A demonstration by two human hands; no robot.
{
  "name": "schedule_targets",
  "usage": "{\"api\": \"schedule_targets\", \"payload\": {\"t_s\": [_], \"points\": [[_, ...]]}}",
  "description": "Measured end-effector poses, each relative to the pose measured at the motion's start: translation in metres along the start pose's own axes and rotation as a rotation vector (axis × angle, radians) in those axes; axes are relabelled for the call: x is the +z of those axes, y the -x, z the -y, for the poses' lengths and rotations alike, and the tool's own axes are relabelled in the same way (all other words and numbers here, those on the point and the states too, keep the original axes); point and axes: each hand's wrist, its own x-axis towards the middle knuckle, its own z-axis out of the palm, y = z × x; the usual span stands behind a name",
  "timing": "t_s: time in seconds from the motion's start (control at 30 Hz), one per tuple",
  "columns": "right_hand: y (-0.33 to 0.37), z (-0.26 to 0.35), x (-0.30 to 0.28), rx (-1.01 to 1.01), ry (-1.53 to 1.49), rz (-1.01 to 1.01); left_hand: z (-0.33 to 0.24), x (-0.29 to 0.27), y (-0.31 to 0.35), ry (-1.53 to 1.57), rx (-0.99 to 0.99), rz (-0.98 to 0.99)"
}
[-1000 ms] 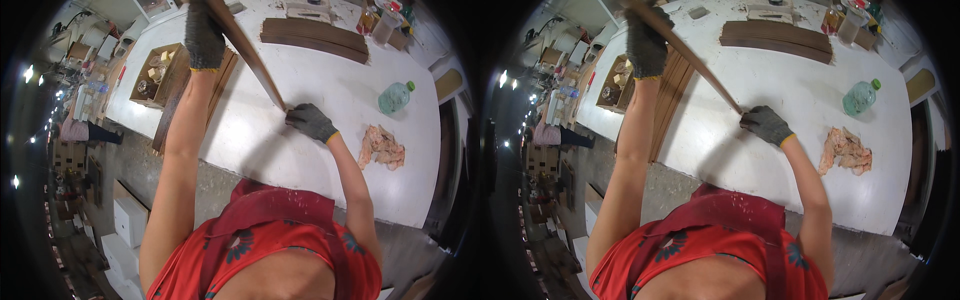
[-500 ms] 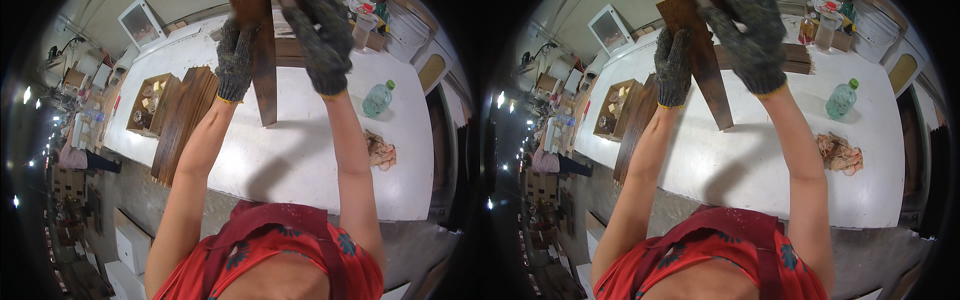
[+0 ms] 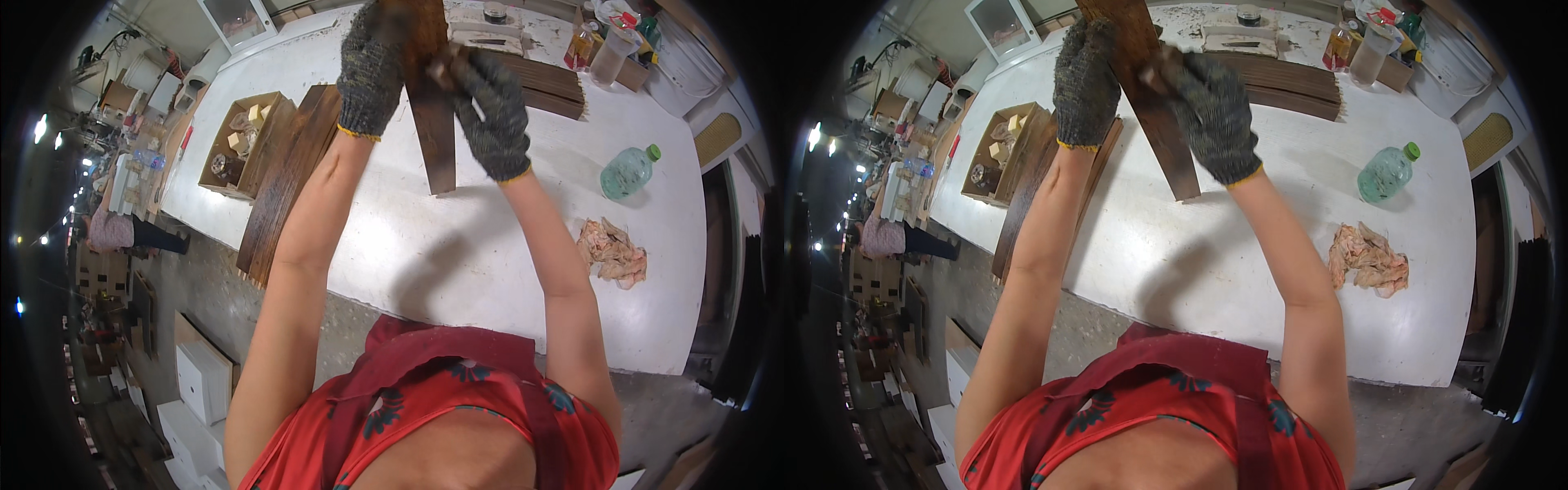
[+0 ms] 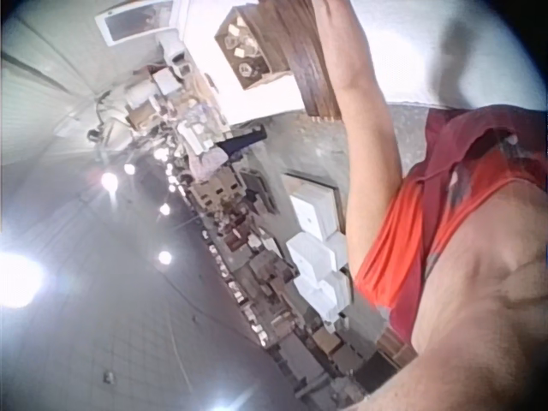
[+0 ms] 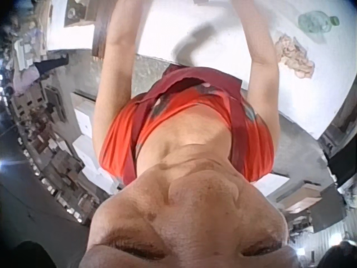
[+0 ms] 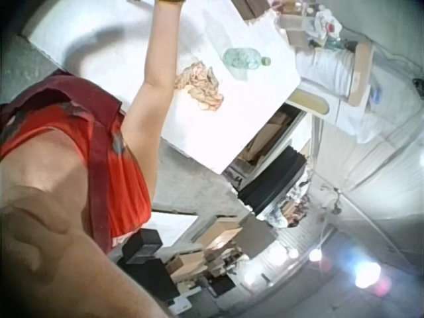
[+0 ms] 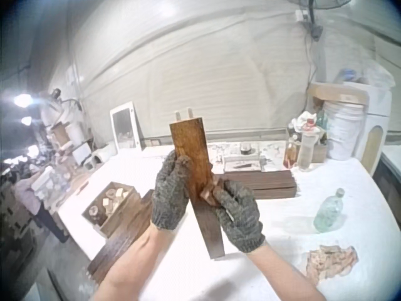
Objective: The person wipes down wooden furniture parts using a cloth and sands the edges with a sanding block.
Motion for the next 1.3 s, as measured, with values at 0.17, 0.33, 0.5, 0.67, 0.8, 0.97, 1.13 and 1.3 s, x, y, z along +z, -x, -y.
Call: {"api": "schedule_targets", "payload": {"t_s": [0.17, 0.33, 0.5, 0.67, 0.8, 0.97, 1.13, 1.3], "points": [[0.105, -0.015, 0.014, 0.084, -0.108, 0.208, -0.024, 0.0, -0.021, 1.414, -0.957, -0.167], [0.175, -0.013, 0.008, 0.21, -0.102, 0.5, -0.008, 0.005, -0.016, 1.427, -0.954, -0.174], [0.215, -0.02, -0.001, 0.159, -0.066, 0.656, -0.012, 0.008, -0.017, 1.401, -0.926, -0.166], [0.194, -0.019, -0.008, 0.212, -0.075, 0.936, -0.003, 0.022, -0.009, 1.375, -0.869, -0.152], [0.185, -0.017, -0.003, 0.195, -0.007, 1.022, -0.016, 0.046, 0.056, 0.813, -0.838, 0.176], [0.19, -0.004, -0.024, 0.344, -0.179, 0.956, -0.087, 0.061, 0.141, 1.156, -1.419, 0.418], [0.199, 0.028, -0.111, 0.487, -0.399, 0.977, -0.131, 0.032, 0.137, 1.475, -1.8, 0.484], [0.24, 0.046, -0.187, 1.589, -0.864, 0.388, -0.167, -0.01, 0.134, 1.592, -1.943, 0.621]]}}
